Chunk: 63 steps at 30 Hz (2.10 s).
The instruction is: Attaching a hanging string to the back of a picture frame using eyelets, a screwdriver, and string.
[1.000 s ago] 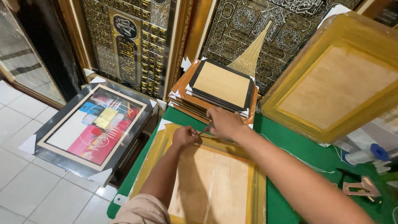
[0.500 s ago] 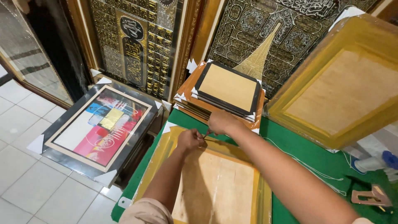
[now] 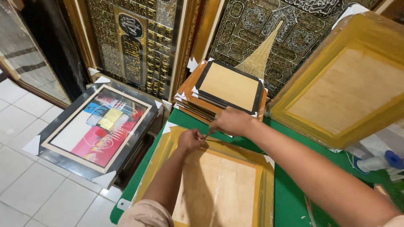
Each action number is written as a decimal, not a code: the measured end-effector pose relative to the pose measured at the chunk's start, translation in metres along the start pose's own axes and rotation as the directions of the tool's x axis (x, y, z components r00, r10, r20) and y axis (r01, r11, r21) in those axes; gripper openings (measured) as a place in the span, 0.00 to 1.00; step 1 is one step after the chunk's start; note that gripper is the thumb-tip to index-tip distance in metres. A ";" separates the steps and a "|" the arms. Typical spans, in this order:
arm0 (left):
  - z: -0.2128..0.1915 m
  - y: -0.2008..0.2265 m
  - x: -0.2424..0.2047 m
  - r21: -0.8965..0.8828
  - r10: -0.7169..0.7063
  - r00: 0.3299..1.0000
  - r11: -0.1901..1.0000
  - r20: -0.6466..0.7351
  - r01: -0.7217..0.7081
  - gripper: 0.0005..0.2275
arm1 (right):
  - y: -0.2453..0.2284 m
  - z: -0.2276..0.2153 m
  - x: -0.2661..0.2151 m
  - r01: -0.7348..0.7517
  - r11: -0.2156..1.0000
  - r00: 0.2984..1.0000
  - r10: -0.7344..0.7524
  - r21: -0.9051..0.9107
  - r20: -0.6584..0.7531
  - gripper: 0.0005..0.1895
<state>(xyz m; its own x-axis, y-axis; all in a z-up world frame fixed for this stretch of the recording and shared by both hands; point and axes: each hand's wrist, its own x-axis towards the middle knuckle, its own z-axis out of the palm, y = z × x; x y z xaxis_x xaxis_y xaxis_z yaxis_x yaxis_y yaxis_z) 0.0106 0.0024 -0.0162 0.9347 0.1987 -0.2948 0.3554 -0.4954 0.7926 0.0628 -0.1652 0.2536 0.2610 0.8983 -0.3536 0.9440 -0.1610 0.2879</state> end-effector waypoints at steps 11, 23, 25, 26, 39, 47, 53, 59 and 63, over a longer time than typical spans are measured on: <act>-0.016 0.020 -0.023 -0.003 0.032 0.999 0.999 -0.015 -0.032 0.14 | 0.003 0.024 0.018 -0.494 0.686 0.868 0.424 0.534 0.259 0.29; -0.013 0.016 -0.016 0.008 0.030 0.999 1.000 0.018 -0.030 0.15 | -0.010 -0.024 -0.011 -0.097 0.988 0.992 0.086 0.121 0.095 0.14; -0.021 0.020 -0.024 0.013 0.030 0.999 0.999 0.016 -0.030 0.15 | 0.004 0.007 0.009 -0.088 0.975 0.996 0.079 0.205 0.048 0.13; -0.020 0.024 -0.030 0.017 0.040 0.999 0.999 0.026 -0.040 0.15 | 0.009 0.025 0.015 -0.089 0.953 0.996 0.089 0.288 0.011 0.13; -0.003 0.007 -0.008 -0.042 0.040 0.999 0.998 -0.018 -0.041 0.17 | -0.002 0.020 0.041 -0.510 0.776 0.860 0.444 0.372 0.253 0.31; -0.020 0.021 -0.024 -0.005 0.002 1.000 1.000 0.025 -0.001 0.13 | 0.002 0.004 0.013 0.018 0.999 0.996 -0.022 0.048 0.086 0.10; -0.017 0.020 -0.022 0.000 -0.007 1.000 1.000 0.024 0.007 0.14 | 0.005 0.036 0.044 -0.433 0.698 0.900 0.371 0.571 0.228 0.21; -0.017 0.017 -0.018 -0.008 0.023 0.999 1.000 0.027 -0.022 0.13 | -0.011 0.003 0.032 -0.497 0.704 0.868 0.415 0.507 0.273 0.22; -0.013 0.013 -0.014 0.017 0.018 0.999 1.000 0.037 -0.019 0.16 | -0.016 0.001 0.016 -0.477 0.800 0.878 0.409 0.364 0.250 0.29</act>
<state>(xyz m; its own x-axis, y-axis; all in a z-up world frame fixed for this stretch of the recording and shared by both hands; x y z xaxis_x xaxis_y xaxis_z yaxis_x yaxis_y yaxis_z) 0.0015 0.0042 0.0049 0.9407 0.1583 -0.3000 0.3379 -0.5137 0.7886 0.0517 -0.1483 0.2424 0.6658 0.6204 -0.4146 0.7045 -0.7057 0.0754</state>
